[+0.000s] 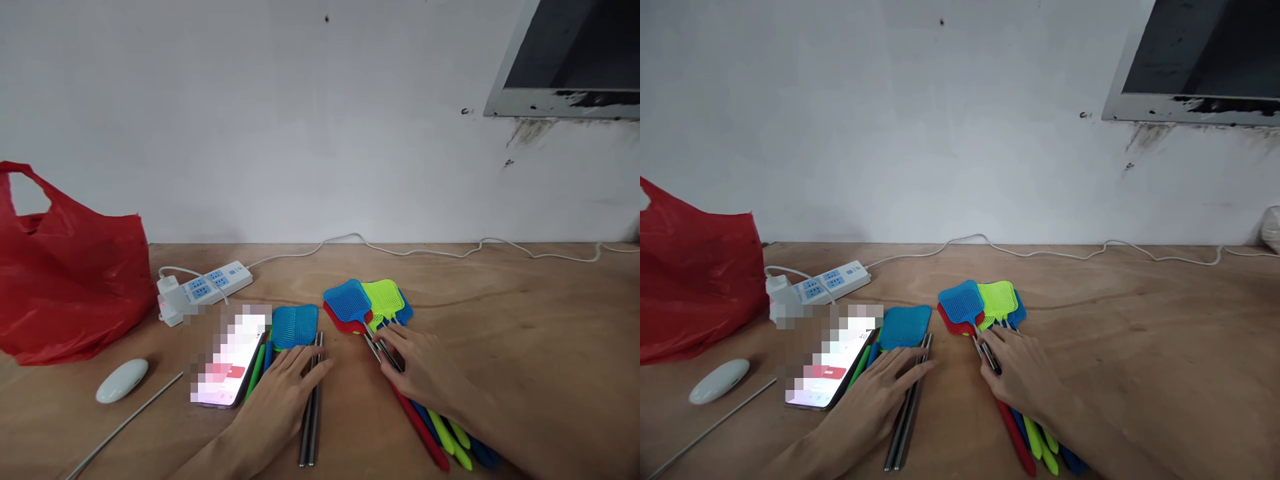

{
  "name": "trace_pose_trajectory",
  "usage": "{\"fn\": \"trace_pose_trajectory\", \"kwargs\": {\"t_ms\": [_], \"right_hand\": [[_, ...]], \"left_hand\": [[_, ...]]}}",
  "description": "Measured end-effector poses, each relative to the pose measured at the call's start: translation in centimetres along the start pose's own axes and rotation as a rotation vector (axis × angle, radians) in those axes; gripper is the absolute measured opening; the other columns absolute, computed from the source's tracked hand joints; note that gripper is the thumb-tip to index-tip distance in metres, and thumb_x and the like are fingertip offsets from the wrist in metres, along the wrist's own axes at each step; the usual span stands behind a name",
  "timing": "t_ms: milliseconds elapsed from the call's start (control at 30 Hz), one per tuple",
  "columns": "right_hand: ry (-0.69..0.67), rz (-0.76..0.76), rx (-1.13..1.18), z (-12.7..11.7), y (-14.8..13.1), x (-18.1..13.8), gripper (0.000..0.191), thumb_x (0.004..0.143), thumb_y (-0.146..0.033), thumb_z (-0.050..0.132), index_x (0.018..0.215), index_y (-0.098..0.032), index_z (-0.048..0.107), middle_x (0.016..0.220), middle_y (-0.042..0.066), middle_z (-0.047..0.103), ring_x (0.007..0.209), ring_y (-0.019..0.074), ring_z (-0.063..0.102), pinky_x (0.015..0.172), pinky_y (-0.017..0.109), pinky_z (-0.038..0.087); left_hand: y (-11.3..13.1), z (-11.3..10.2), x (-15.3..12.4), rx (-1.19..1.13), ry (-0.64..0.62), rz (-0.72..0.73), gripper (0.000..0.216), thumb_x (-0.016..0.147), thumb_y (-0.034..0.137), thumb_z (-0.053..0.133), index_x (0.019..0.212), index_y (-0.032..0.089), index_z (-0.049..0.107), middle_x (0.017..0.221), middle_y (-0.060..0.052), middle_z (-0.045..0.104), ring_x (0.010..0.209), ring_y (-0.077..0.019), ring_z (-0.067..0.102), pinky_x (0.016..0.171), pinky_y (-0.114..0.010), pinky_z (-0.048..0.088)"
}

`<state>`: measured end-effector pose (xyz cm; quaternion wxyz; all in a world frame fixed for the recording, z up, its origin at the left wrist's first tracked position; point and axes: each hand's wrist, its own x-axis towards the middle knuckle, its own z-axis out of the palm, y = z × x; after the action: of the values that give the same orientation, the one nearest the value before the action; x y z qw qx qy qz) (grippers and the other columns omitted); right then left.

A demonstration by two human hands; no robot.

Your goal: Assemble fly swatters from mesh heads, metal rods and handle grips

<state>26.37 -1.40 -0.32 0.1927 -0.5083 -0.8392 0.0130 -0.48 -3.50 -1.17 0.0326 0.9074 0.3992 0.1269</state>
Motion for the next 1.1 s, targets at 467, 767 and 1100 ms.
{"fn": "trace_pose_trajectory", "kwargs": {"t_ms": [467,767,1100], "right_hand": [[-0.044,0.145,0.061,0.3,0.8,-0.5,0.017,0.08,-0.02,0.056,0.096,-0.024,0.058,0.074,-0.002,0.062,0.063,0.0182,0.058,0.057,0.027,0.028],[-0.035,0.186,0.085,0.4,1.0,-0.3,0.009,0.075,-0.021,0.059,0.082,-0.023,0.053,0.068,-0.002,0.06,0.061,0.0173,0.054,0.056,0.027,0.028],[0.003,0.179,0.077,0.4,0.9,-0.4,0.01,0.075,-0.025,0.063,0.07,-0.023,0.053,0.06,-0.004,0.058,0.056,0.0153,0.052,0.054,0.026,0.025]], "left_hand": [[0.1,-0.1,0.7,0.003,-0.09,0.008,0.062,0.077,-0.009,0.042,0.128,0.019,0.06,0.144,-0.01,0.056,0.131,-0.0298,0.053,0.106,-0.052,0.048],[-0.7,1.1,0.2,0.02,-0.02,0.054,0.07,0.073,-0.013,0.037,0.131,0.021,0.058,0.147,-0.009,0.053,0.135,-0.0282,0.049,0.108,-0.053,0.047],[-0.4,0.6,0.1,-0.042,0.027,0.065,0.057,0.082,-0.01,0.038,0.124,0.023,0.059,0.135,-0.009,0.06,0.122,-0.0277,0.058,0.099,-0.051,0.052]]}}
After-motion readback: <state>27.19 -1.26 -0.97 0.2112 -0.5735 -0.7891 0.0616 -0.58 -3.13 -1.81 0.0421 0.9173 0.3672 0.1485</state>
